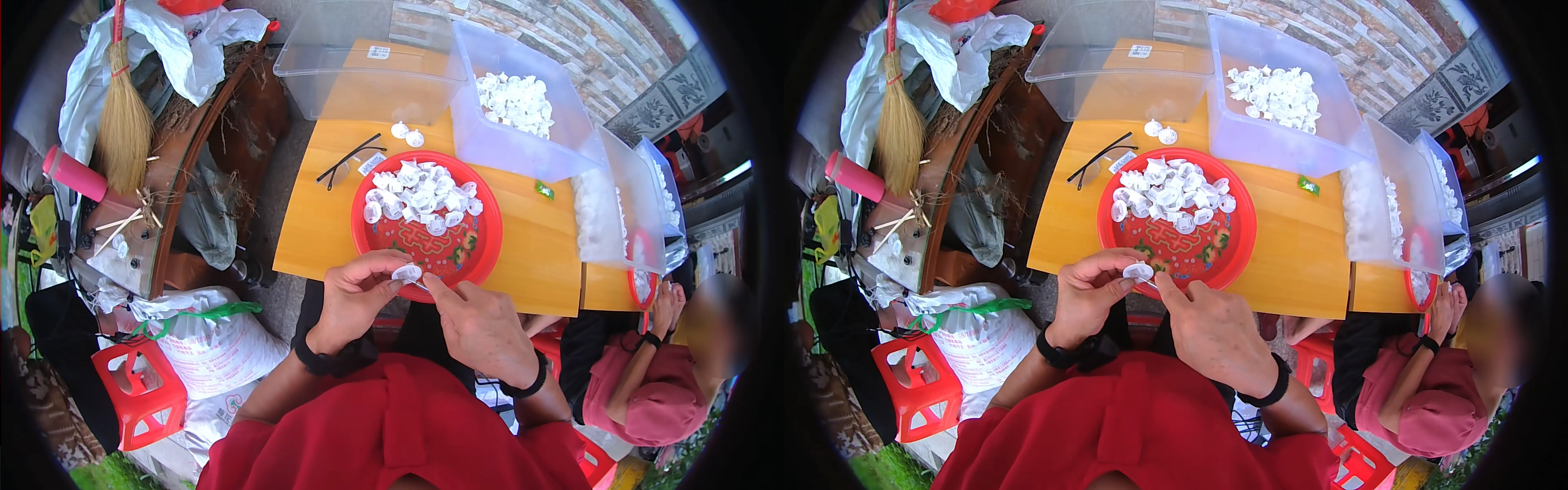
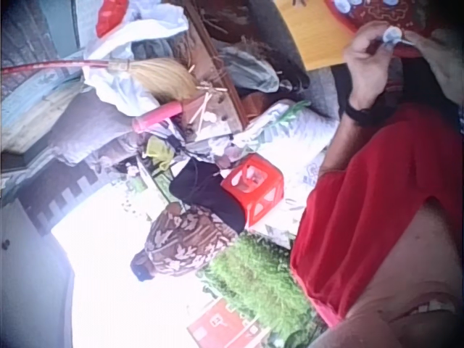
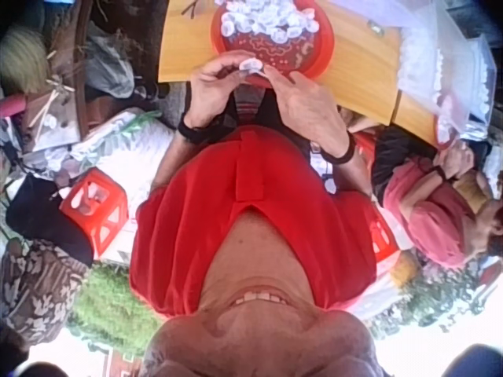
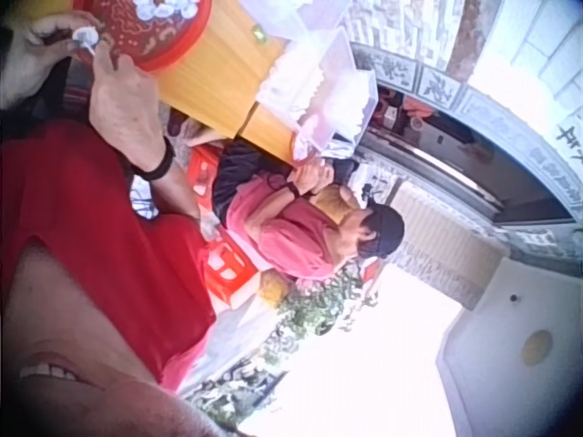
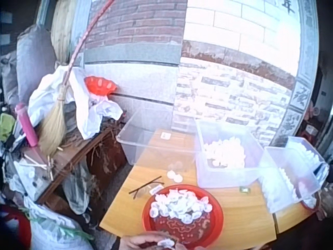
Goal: Assembling small white plastic components on a table using pliers.
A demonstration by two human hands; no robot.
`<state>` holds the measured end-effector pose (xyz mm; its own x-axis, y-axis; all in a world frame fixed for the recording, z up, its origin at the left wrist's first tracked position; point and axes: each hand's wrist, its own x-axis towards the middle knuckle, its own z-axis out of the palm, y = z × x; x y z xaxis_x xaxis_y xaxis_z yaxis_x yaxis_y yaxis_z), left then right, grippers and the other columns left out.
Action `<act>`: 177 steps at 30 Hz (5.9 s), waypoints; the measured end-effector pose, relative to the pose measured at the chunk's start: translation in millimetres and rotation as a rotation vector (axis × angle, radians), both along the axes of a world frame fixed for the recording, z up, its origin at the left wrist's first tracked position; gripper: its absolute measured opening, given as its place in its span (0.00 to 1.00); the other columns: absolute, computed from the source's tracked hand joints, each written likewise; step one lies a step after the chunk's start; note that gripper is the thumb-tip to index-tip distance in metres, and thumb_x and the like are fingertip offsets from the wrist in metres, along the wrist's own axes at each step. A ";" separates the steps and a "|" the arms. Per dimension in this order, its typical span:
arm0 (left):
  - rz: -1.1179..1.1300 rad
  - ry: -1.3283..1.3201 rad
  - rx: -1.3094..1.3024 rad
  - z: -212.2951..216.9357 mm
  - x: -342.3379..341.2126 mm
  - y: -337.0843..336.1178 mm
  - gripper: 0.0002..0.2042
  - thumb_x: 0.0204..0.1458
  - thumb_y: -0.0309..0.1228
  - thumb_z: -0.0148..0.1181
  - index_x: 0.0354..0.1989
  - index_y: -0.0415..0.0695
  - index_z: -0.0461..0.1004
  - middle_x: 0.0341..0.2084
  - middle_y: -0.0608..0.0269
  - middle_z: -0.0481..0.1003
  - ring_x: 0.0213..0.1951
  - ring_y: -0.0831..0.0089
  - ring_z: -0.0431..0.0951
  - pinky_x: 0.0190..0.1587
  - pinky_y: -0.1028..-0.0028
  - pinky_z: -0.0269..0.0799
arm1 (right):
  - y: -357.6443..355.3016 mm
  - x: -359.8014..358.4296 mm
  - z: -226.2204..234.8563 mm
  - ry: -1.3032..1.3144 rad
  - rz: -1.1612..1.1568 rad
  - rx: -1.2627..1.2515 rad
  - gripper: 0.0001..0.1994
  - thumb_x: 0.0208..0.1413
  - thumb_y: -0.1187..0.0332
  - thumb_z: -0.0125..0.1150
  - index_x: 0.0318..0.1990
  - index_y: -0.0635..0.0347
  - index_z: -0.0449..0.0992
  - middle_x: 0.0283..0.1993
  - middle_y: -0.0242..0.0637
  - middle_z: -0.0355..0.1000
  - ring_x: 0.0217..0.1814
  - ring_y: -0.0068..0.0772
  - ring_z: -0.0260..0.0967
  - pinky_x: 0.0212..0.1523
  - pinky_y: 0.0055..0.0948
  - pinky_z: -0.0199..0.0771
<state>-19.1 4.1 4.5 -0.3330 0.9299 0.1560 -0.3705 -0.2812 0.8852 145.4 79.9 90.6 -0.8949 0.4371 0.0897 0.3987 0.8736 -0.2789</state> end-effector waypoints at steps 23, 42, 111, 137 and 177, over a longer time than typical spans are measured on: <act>-0.008 0.111 -0.046 -1.9 1.1 -0.6 0.13 0.46 0.10 0.53 0.40 0.35 0.73 0.43 0.55 0.73 0.44 0.71 0.73 0.48 0.73 0.70 | 11.2 1.9 7.2 -0.122 0.063 0.005 0.22 0.43 0.74 0.54 0.51 0.63 0.68 0.21 0.38 0.64 0.19 0.36 0.66 0.19 0.33 0.64; -0.030 0.116 -0.031 2.7 1.3 -2.2 0.15 0.45 0.08 0.51 0.40 0.35 0.74 0.44 0.53 0.72 0.45 0.70 0.73 0.49 0.73 0.69 | 17.7 3.3 11.0 -0.228 0.108 -0.076 0.21 0.45 0.72 0.52 0.50 0.62 0.68 0.23 0.41 0.67 0.21 0.39 0.67 0.21 0.35 0.64; 0.120 0.071 -0.117 -3.8 15.1 -5.8 0.13 0.47 0.10 0.52 0.42 0.34 0.72 0.40 0.57 0.74 0.43 0.73 0.74 0.47 0.74 0.71 | -5.7 -1.4 -0.5 -0.120 0.042 0.163 0.23 0.41 0.73 0.54 0.50 0.67 0.69 0.23 0.36 0.63 0.22 0.32 0.65 0.20 0.29 0.64; 0.110 -0.122 -0.086 -2.0 10.6 0.7 0.12 0.49 0.12 0.52 0.43 0.35 0.71 0.39 0.58 0.75 0.42 0.74 0.75 0.47 0.75 0.71 | -13.9 -4.5 -10.7 0.062 -0.141 0.009 0.22 0.43 0.75 0.53 0.51 0.69 0.67 0.20 0.39 0.62 0.19 0.36 0.65 0.21 0.32 0.65; 0.069 -0.140 -0.025 0.8 11.0 7.4 0.12 0.48 0.14 0.54 0.43 0.33 0.70 0.41 0.53 0.74 0.42 0.71 0.74 0.47 0.74 0.69 | -4.6 18.5 -21.9 0.323 -0.169 -0.334 0.18 0.48 0.79 0.53 0.49 0.68 0.67 0.24 0.46 0.66 0.24 0.46 0.67 0.26 0.37 0.64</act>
<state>-8.0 11.4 5.3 -0.4133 0.9070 0.0804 -0.4717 -0.2888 0.8331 163.9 75.2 68.7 -0.7587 0.6255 0.1817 0.3736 0.6464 -0.6652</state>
